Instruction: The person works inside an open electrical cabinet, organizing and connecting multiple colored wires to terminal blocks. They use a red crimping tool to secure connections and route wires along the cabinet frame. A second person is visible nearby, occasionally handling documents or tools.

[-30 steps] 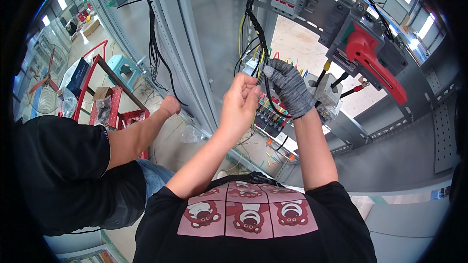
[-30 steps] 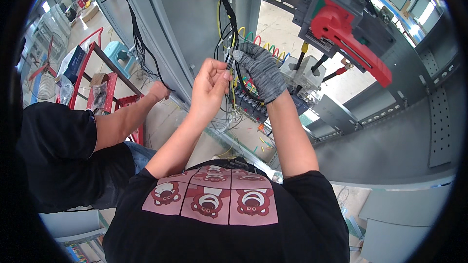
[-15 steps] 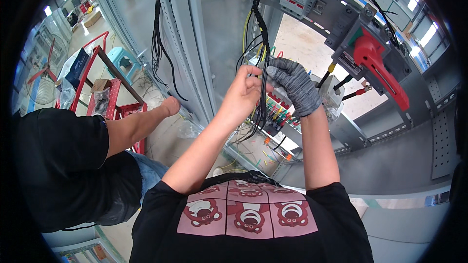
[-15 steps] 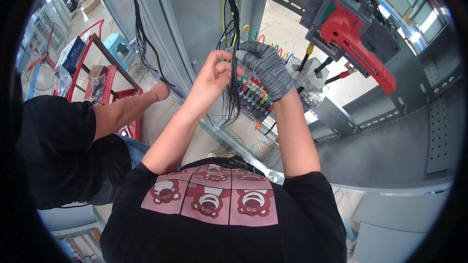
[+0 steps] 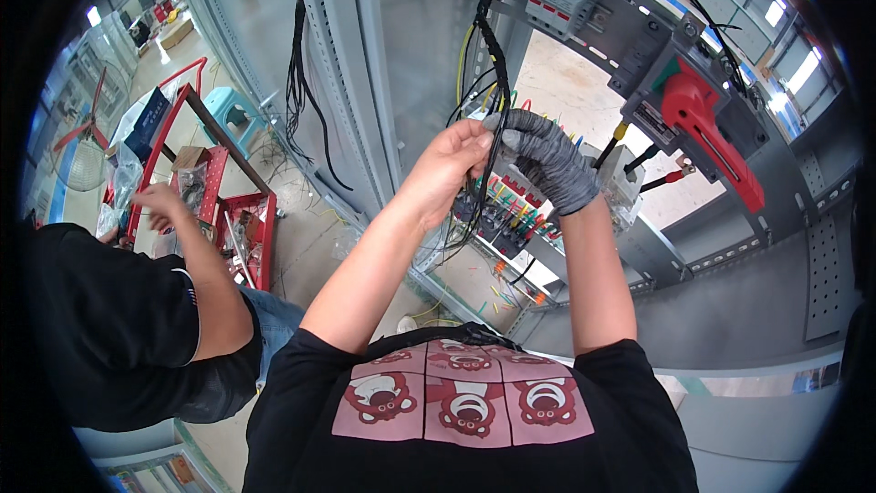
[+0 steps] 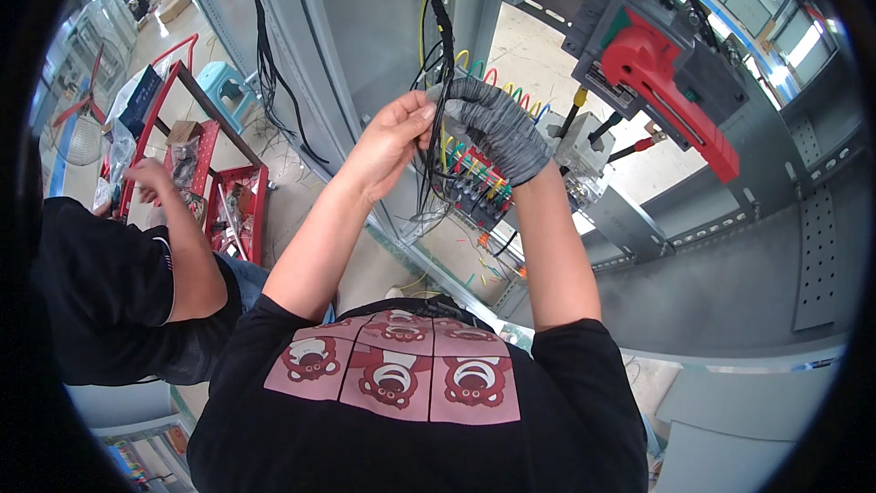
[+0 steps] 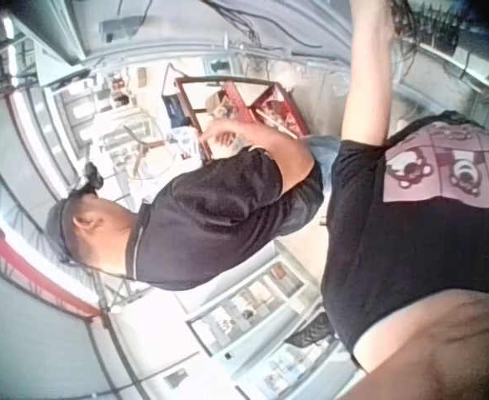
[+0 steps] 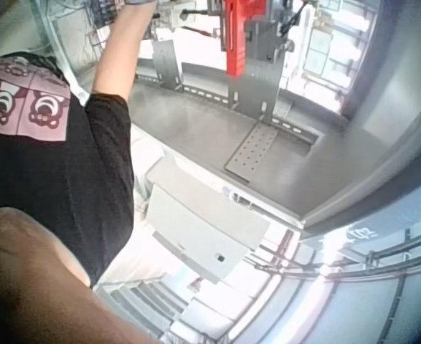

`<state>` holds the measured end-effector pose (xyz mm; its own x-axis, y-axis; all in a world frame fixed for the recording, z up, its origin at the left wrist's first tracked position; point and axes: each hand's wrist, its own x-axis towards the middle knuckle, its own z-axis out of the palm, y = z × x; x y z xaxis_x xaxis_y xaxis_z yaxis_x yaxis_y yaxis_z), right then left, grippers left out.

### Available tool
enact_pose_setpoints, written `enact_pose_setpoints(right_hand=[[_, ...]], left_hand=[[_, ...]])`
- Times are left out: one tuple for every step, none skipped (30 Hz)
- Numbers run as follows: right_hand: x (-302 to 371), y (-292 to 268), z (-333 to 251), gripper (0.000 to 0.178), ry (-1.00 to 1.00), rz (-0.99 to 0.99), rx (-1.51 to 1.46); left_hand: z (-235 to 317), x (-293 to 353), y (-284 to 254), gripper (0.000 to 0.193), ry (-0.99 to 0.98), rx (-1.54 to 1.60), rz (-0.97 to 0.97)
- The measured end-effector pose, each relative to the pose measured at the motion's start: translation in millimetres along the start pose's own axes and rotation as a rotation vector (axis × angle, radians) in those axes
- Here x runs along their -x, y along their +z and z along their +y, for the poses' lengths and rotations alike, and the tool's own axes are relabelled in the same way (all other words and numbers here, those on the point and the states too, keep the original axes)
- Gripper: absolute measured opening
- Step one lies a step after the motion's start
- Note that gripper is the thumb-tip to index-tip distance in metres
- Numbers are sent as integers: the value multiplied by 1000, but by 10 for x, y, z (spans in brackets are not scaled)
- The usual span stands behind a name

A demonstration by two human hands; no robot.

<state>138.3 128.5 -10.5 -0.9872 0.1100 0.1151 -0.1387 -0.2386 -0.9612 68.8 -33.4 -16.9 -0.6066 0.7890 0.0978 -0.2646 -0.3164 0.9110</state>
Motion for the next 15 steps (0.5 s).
enact_pose_setpoints(right_hand=[[11,28,3,28,-7,46,-28],[33,99,-5,26,-13,93,-58],[48,147,-18,25,-20,140,-87],[37,157,-34,23,3,157,3],[16,151,-55,21,26,176,92],[13,157,-85,20,49,194,181],[37,172,-126,20,64,173,220],[45,209,-156,20,55,208,288],[48,252,-171,19,48,244,356],[48,277,-183,19,41,280,423],[47,263,-201,17,34,255,494],[56,272,-199,17,-4,217,459],[72,285,-189,17,-41,179,425],[92,292,-200,18,-81,141,390],[83,193,-176,21,-66,66,459]], left_hand=[[7,-2,-5,15,24,-78,36],[-1,-1,-12,16,139,-272,90],[-15,-1,-22,17,255,-466,144],[-22,2,-29,18,371,-659,197],[25,42,9,21,394,-811,256],[69,85,46,20,364,-874,258],[109,132,82,18,334,-938,260],[140,181,110,17,309,-1000,266],[139,244,162,16,414,-1147,244],[115,313,237,14,521,-1292,220],[87,363,288,13,629,-1435,196],[65,384,314,11,709,-1363,230],[46,398,333,10,787,-1288,263],[1,376,301,9,734,-1124,268],[-44,352,265,10,689,-950,280]])
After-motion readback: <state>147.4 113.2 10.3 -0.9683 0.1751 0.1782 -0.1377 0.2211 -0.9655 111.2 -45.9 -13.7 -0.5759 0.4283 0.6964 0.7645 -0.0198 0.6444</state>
